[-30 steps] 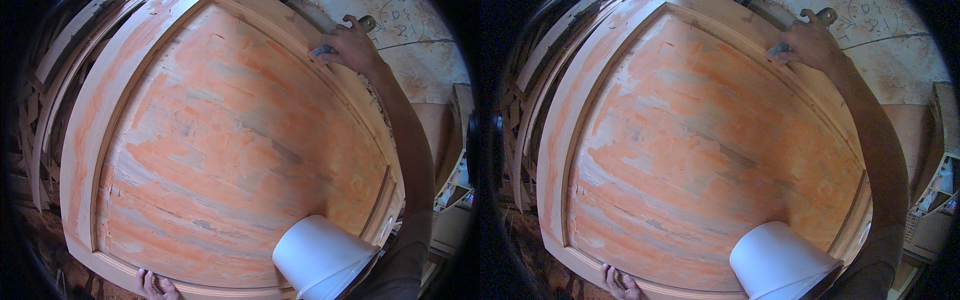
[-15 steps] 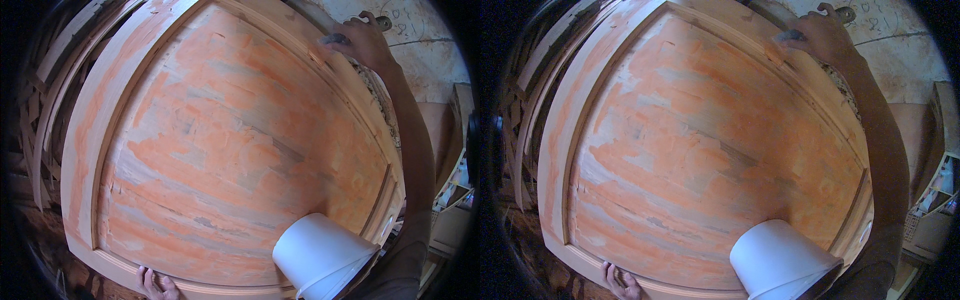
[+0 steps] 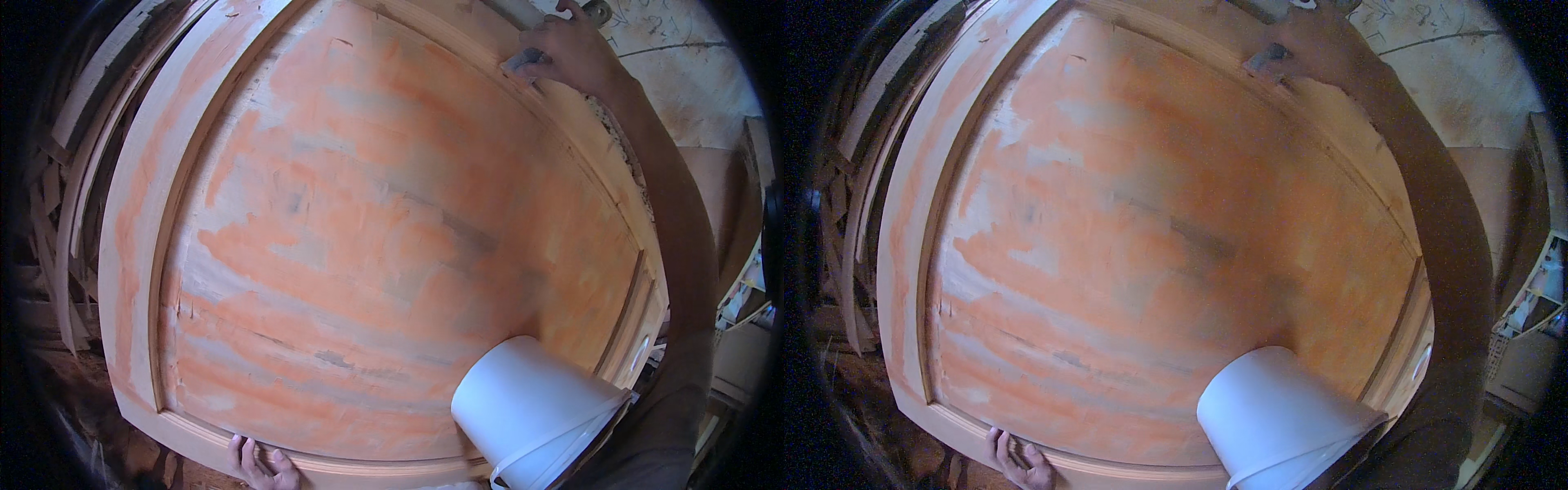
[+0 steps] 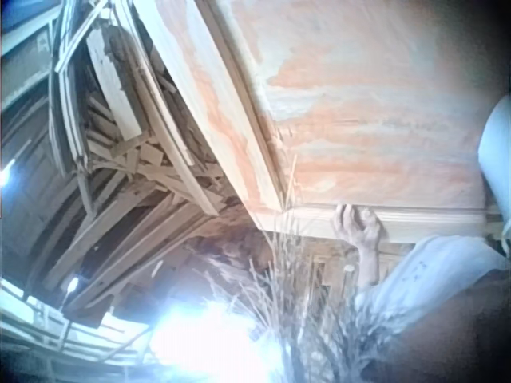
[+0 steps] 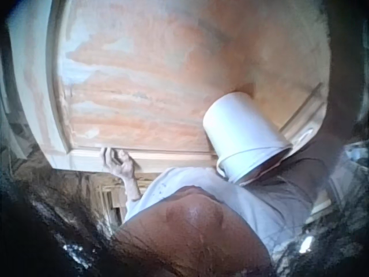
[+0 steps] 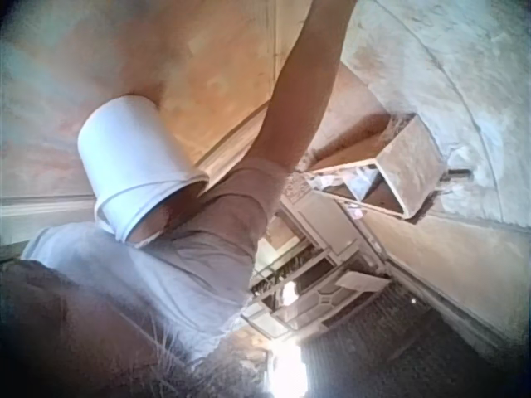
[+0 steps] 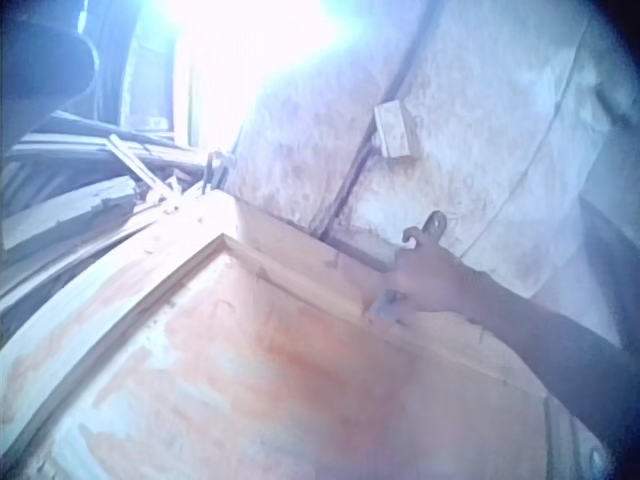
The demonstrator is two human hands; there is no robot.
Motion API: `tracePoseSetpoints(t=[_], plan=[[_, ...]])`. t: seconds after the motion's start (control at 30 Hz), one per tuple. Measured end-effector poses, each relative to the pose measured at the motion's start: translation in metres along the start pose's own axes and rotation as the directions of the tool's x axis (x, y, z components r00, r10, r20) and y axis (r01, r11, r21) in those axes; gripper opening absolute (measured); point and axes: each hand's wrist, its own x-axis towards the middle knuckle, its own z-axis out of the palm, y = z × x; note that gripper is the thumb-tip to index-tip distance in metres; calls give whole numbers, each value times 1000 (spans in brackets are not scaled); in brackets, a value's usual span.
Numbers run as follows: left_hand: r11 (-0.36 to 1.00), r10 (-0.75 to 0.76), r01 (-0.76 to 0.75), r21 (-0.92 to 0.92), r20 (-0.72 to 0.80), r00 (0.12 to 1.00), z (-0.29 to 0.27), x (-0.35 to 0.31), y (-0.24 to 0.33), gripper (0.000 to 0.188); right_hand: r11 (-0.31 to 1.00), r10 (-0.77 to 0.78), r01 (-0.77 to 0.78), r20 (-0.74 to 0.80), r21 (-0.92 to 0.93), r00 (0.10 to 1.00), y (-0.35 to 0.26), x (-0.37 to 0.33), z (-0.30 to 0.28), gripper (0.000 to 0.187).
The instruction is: The person applies a reddish putty-like substance to the recessed panels and grooves of a wooden door using a putty knife, repeatedly dipping the tool into a white bucket.
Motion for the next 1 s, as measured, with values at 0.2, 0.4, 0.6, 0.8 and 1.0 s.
tracePoseSetpoints(t=[0.2, 0.4, 0.6, 0.8, 1.0], plan=[[999, 26, -26, 40, -9, 1000, 0, -4, -4, 43, 997, 42, -40, 33, -59, 999, 2, 1, 7, 18], [999, 22, -23, -31, -24, 999, 4, -2, -3, 43, 999, 16, -19, -53, -40, 998, 5, -2, 9, 16], [992, -31, 27, -123, -28, 999, 4, -5, -2, 43, 999, 40, -39, -120, 7, 992, 0, 2, 4, 16], [998, -4, 2, -62, -40, 999, 4, -1, 2, 43, 962, 181, -178, 6, 207, 984, -10, -2, -31, 19], [1000, 11, -12, -23, -50, 999, 2, 2, 3, 43, 994, 12, 7, -174, 108, 985, 1, -5, 7, 21]])
